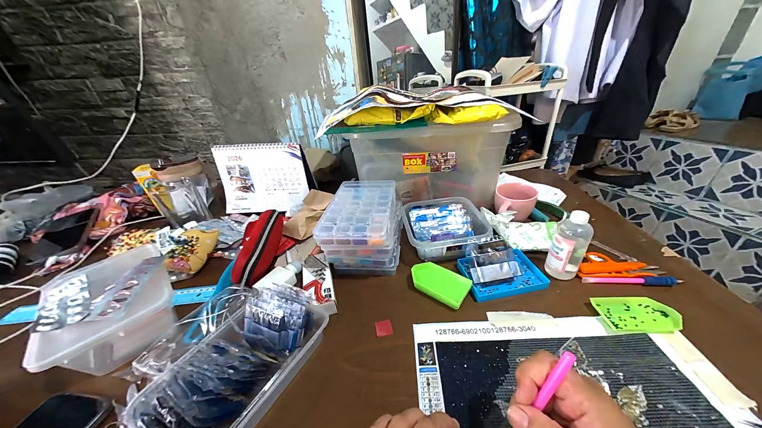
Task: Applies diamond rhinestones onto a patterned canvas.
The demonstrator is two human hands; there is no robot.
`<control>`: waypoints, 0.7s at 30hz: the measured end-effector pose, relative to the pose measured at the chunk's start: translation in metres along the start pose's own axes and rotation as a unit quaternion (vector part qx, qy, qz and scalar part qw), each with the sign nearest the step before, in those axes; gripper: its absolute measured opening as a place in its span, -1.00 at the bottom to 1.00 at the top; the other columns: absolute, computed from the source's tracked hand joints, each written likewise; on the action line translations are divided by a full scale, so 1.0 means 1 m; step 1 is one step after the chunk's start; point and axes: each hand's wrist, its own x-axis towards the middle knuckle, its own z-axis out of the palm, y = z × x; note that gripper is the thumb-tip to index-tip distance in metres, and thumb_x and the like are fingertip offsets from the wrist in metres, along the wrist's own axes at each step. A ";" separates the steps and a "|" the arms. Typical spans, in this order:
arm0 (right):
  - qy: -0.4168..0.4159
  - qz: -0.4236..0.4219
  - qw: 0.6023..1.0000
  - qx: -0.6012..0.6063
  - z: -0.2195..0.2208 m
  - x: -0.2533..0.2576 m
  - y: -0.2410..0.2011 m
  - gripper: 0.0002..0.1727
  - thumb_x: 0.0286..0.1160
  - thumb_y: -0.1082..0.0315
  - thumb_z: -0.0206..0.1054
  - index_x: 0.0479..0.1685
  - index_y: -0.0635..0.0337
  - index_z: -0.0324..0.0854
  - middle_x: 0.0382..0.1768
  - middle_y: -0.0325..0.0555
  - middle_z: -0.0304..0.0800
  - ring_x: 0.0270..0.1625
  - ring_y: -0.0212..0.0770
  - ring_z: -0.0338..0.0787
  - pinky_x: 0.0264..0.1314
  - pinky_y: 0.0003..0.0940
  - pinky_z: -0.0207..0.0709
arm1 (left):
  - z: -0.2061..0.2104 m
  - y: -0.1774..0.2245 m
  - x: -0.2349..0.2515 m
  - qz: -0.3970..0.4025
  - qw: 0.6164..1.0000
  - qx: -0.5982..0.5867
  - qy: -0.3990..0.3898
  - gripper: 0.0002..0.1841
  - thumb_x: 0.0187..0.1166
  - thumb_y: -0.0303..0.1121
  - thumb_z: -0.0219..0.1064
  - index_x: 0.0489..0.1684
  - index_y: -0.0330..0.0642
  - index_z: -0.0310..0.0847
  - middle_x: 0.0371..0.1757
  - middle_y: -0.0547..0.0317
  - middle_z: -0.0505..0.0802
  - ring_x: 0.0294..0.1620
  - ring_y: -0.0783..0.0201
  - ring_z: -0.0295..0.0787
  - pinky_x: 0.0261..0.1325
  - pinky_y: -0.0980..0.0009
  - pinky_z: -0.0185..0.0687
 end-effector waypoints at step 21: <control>0.063 0.074 0.992 0.075 -0.002 0.004 -0.004 -0.82 0.60 0.53 0.22 -0.07 0.00 0.39 -0.47 -0.55 0.68 -0.49 -0.64 0.65 -0.46 -0.68 0.54 | -0.001 0.000 0.001 0.001 1.000 -0.001 -0.003 -0.48 0.40 -0.02 0.48 0.12 -0.29 0.73 0.39 -0.18 0.77 0.43 -0.20 0.65 0.48 -0.23 0.34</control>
